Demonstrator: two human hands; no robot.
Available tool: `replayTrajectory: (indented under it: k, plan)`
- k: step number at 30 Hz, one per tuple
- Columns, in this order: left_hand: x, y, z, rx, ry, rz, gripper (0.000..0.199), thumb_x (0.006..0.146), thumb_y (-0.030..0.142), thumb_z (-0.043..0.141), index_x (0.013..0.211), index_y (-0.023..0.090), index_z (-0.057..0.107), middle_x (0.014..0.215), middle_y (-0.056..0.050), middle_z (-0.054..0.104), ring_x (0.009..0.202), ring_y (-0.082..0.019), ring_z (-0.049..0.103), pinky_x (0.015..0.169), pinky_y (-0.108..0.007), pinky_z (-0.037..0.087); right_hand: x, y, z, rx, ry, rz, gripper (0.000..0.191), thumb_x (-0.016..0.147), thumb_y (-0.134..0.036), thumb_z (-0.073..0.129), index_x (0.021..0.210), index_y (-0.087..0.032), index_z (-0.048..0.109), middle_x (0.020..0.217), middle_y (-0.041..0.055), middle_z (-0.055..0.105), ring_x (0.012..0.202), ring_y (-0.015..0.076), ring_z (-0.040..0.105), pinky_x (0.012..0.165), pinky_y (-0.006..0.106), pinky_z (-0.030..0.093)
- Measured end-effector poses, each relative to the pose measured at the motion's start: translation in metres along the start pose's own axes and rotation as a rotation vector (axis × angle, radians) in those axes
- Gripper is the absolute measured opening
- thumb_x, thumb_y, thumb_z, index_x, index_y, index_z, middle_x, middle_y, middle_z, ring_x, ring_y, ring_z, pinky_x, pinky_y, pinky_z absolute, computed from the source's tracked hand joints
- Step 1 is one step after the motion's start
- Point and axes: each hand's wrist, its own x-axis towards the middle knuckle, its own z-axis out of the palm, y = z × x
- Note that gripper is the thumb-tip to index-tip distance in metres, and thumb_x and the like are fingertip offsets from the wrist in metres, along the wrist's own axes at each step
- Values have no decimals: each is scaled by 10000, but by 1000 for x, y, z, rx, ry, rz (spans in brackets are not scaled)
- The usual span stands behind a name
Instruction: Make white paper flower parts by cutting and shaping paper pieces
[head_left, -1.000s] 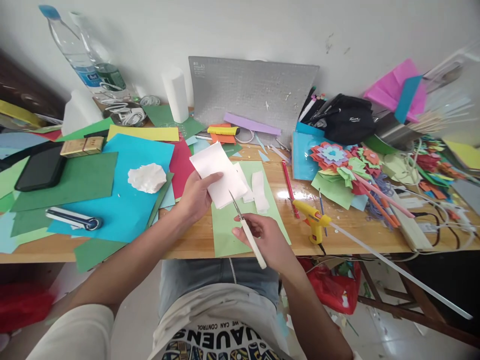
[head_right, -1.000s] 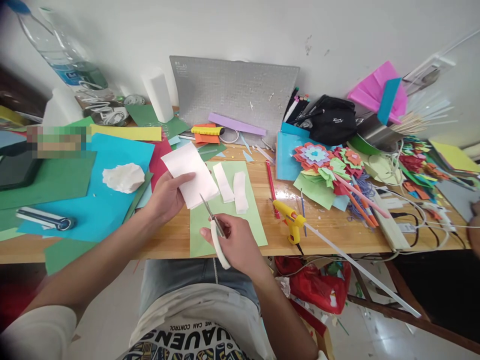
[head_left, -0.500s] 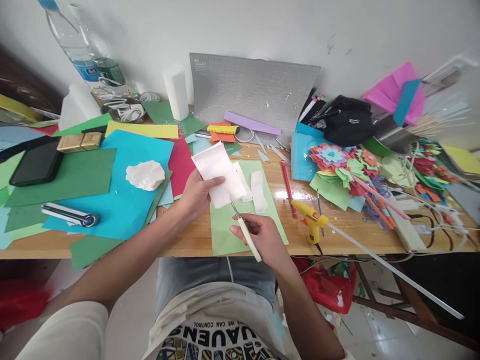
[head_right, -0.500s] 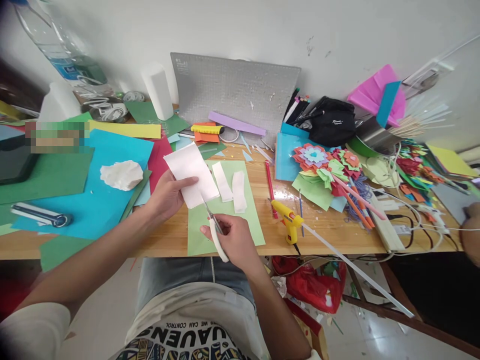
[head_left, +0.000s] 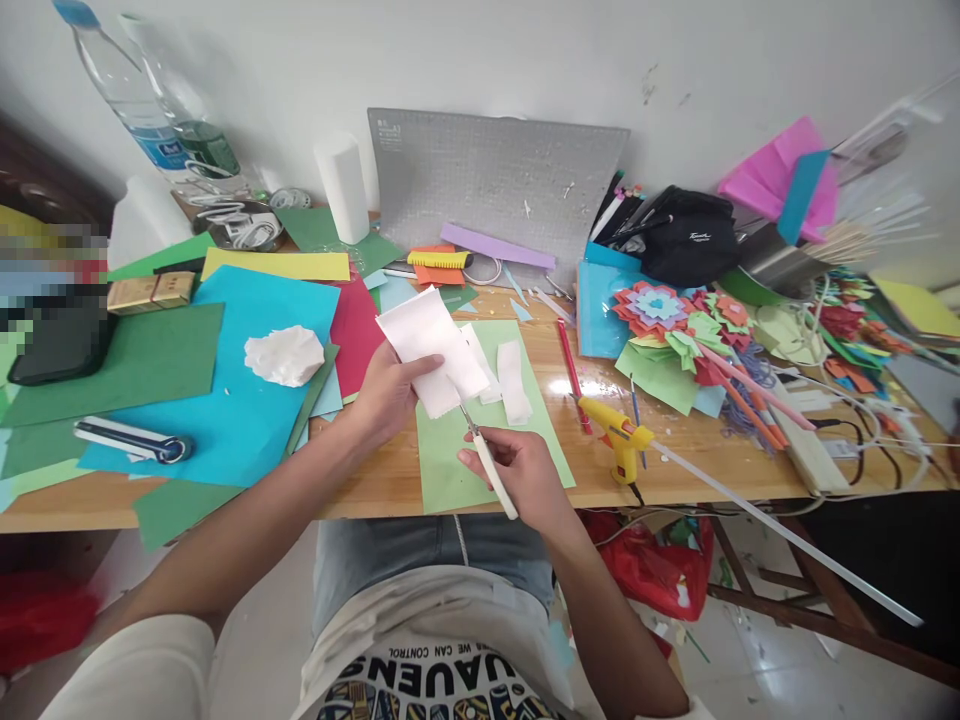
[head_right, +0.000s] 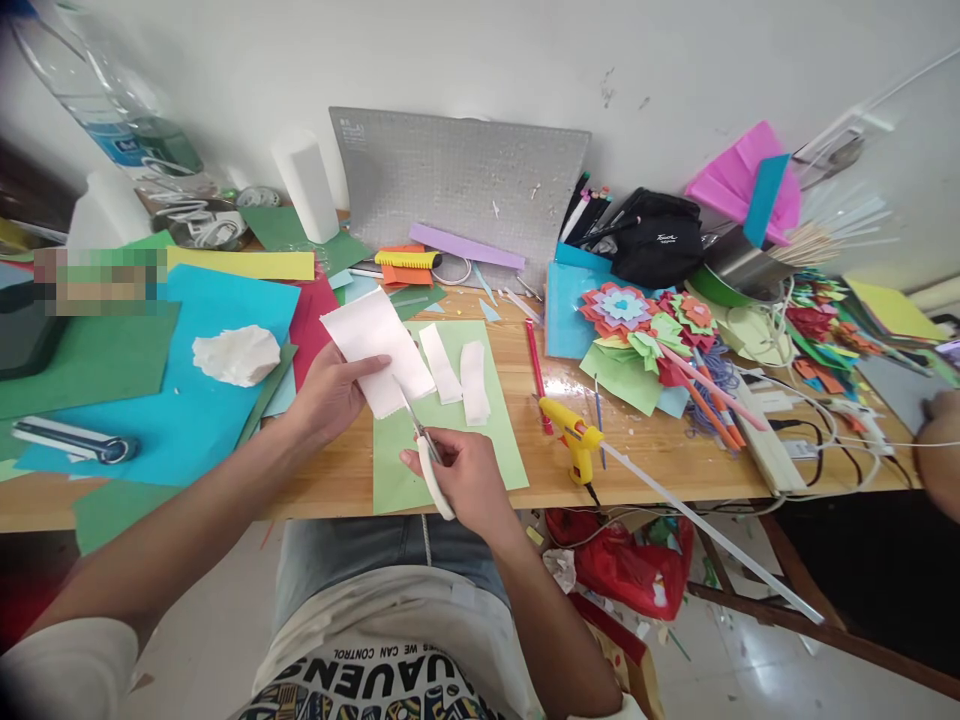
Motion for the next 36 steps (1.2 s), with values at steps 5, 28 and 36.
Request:
replayTrajectory:
  k: [5,28,36]
  plan:
    - [3,0,1,-59,71,-15,359,717,136,728,1072,130,676,1140,-129,736,1136,-308,675,1016,-444,532,1,4,0,-48,19,-4,380,739,-532,748,761,-162,666,587,-40,401,554,102,330,496,248,244]
    - [6,-2,-3,-182,-3,-158,415,774,100,666,1189,86,653,1111,-163,739,1103,-323,688,1030,-504,520,1,6,2,42,-5,3,386,711,-505,789,836,-155,684,644,-27,460,558,97,388,507,243,318]
    - [1,-1,3,-157,2,-187,474,742,98,690,1213,105,643,1116,-153,740,1079,-311,699,1015,-477,523,8,9,3,64,8,-3,358,728,-489,782,799,-153,682,605,-26,473,531,106,430,497,250,350]
